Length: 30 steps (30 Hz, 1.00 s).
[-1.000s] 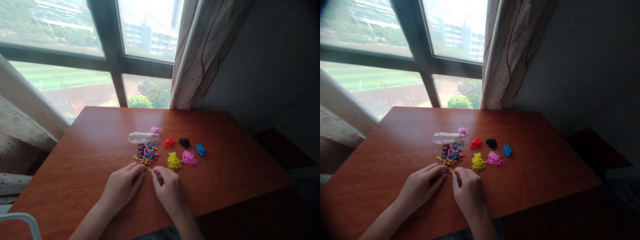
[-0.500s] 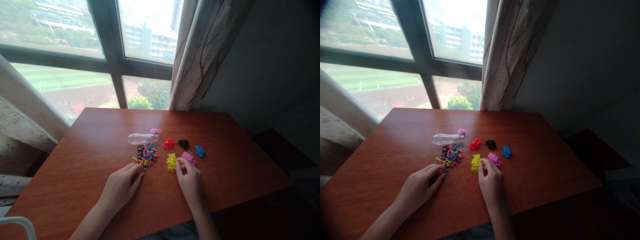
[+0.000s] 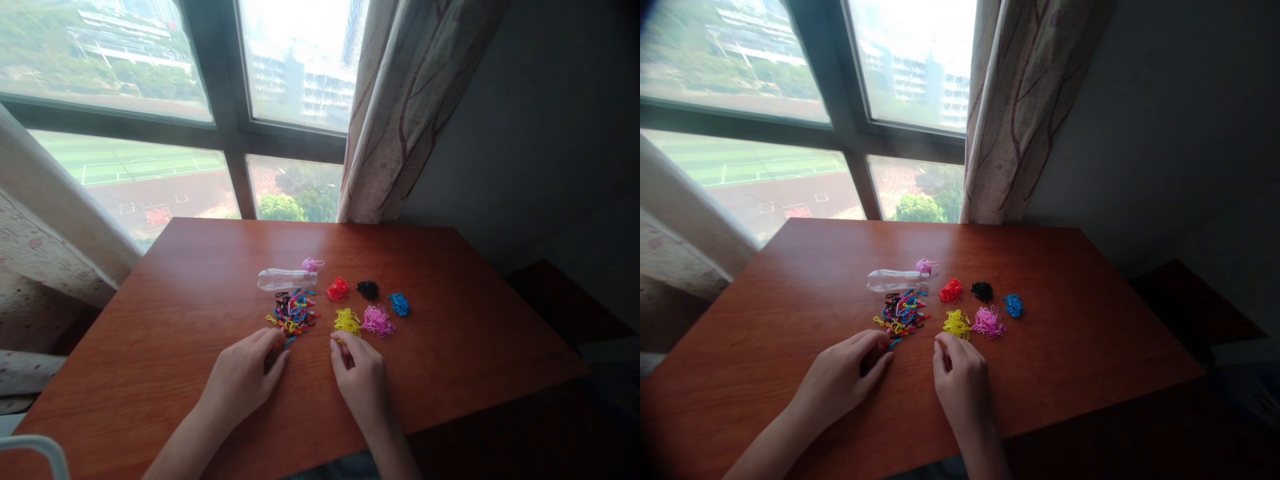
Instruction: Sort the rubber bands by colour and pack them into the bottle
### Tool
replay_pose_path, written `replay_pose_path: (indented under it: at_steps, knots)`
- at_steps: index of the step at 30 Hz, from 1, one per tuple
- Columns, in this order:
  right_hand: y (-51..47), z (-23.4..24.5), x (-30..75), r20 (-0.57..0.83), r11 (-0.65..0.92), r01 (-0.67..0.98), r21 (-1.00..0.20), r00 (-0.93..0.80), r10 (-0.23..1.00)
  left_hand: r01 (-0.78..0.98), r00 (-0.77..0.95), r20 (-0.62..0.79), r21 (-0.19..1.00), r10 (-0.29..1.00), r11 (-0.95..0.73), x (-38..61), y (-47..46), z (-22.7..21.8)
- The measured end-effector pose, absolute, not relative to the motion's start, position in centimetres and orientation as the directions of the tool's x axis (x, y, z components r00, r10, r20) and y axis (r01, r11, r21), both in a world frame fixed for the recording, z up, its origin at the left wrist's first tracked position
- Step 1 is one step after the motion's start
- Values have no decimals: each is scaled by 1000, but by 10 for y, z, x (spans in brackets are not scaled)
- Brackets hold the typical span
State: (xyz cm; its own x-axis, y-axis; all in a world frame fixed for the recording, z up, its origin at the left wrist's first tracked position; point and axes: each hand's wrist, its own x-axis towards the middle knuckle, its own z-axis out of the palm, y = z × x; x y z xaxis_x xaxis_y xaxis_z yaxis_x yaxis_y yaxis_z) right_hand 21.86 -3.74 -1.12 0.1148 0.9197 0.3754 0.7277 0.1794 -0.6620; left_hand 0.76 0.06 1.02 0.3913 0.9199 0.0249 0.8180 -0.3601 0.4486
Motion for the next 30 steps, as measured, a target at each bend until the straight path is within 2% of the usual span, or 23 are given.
replay_pose_path:
  at_steps: [7, 12, 20, 25, 30]
  knots:
    - [-40, -8, 201, 329, 232, 733, -639, -12, 944, 812, 403, 24, 451, 915, -370, 5, 1, 7]
    - [-38, -7, 195, 236, 208, 773, -599, -78, 969, 796, 448, 20, 446, 894, -409, 4, 2, 4]
    - [-28, -4, 178, 182, 193, 831, -522, -112, 977, 757, 491, 44, 472, 870, -452, 2, 1, 5]
    - [-28, -6, 179, 204, 199, 806, -557, -100, 974, 790, 410, 68, 471, 909, -392, -1, 2, 2]
    - [-32, -6, 182, 214, 178, 742, -646, -48, 976, 856, 307, 94, 408, 947, -318, -5, 4, 2]
